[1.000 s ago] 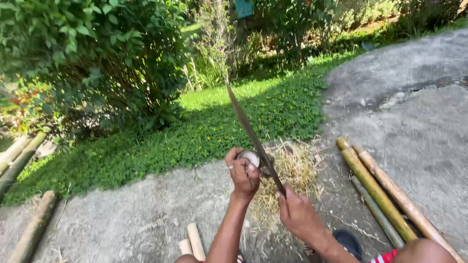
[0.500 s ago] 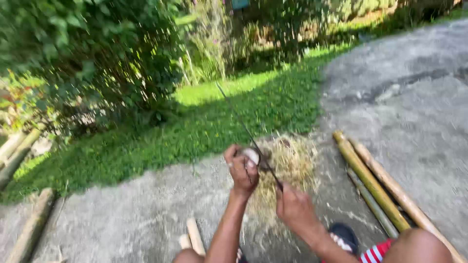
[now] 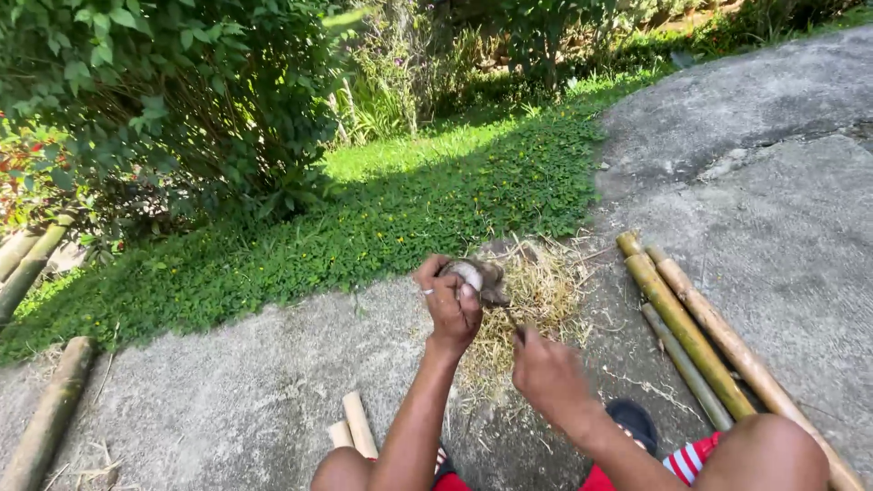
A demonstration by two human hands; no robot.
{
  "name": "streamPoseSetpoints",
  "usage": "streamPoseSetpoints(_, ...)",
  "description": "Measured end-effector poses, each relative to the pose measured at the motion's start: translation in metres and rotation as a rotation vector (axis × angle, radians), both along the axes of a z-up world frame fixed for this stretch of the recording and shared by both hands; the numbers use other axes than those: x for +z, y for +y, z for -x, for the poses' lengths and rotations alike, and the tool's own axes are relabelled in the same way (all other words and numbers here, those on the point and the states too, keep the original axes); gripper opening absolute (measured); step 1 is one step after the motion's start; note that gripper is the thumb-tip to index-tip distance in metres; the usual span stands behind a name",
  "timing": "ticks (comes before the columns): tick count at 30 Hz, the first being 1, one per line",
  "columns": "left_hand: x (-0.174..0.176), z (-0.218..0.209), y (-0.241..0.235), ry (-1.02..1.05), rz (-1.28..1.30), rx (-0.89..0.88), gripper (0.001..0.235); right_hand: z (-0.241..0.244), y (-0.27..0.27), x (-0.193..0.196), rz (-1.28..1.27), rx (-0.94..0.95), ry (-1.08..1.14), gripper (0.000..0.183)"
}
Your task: The recorder uses a machete to strip and smooth a length of bamboo, and then uses the machete to split the end of a bamboo piece.
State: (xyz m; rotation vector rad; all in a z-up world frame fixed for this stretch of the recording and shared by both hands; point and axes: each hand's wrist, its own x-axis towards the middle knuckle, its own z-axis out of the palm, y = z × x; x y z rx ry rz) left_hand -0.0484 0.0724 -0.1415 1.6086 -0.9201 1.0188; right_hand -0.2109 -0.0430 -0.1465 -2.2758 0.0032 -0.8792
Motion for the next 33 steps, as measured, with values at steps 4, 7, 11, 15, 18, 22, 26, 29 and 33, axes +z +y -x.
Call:
streamPoseSetpoints(4, -0.015, -0.027, -0.007, -0.088, 0.025, 0.024, 0.029, -0.011, -0.001, -0.008, 0.102, -0.047, 0.194, 0.022)
streamPoseSetpoints(7, -0.029, -0.005, 0.001, -0.001, 0.022, 0.011, 0.031, 0.005, 0.004, 0.001, -0.057, 0.017, 0.259, 0.022)
streamPoseSetpoints(11, -0.017, -0.011, -0.004, 0.003, 0.008, -0.029, 0.032, 0.004, -0.001, -0.001, -0.326, 0.151, 0.308, 0.023)
streamPoseSetpoints(15, -0.015, -0.020, -0.006, -0.002, 0.028, -0.025, 0.032, -0.008, -0.013, -0.004, -0.895, 0.439, 0.400, 0.027)
streamPoseSetpoints(18, -0.005, -0.022, -0.013, 0.038, -0.001, -0.082, 0.035, 0.001, -0.007, 0.016, -0.614, 0.250, 0.304, 0.025)
streamPoseSetpoints(22, -0.004, -0.023, -0.023, 0.041, -0.010, -0.060, 0.035, 0.015, -0.003, 0.047, -0.161, -0.019, 0.091, 0.019)
streamPoseSetpoints(26, -0.004, -0.017, -0.023, 0.030, 0.009, -0.058, 0.033, 0.028, -0.002, 0.062, -0.113, -0.052, -0.098, 0.017)
streamPoseSetpoints(29, -0.004, -0.020, -0.025, 0.031, 0.009, -0.071, 0.032, 0.015, -0.008, 0.046, -0.044, -0.056, -0.213, 0.016)
streamPoseSetpoints(33, -0.017, -0.010, -0.024, 0.002, 0.011, -0.014, 0.029, 0.003, -0.013, -0.001, 0.140, -0.129, -0.028, 0.022)
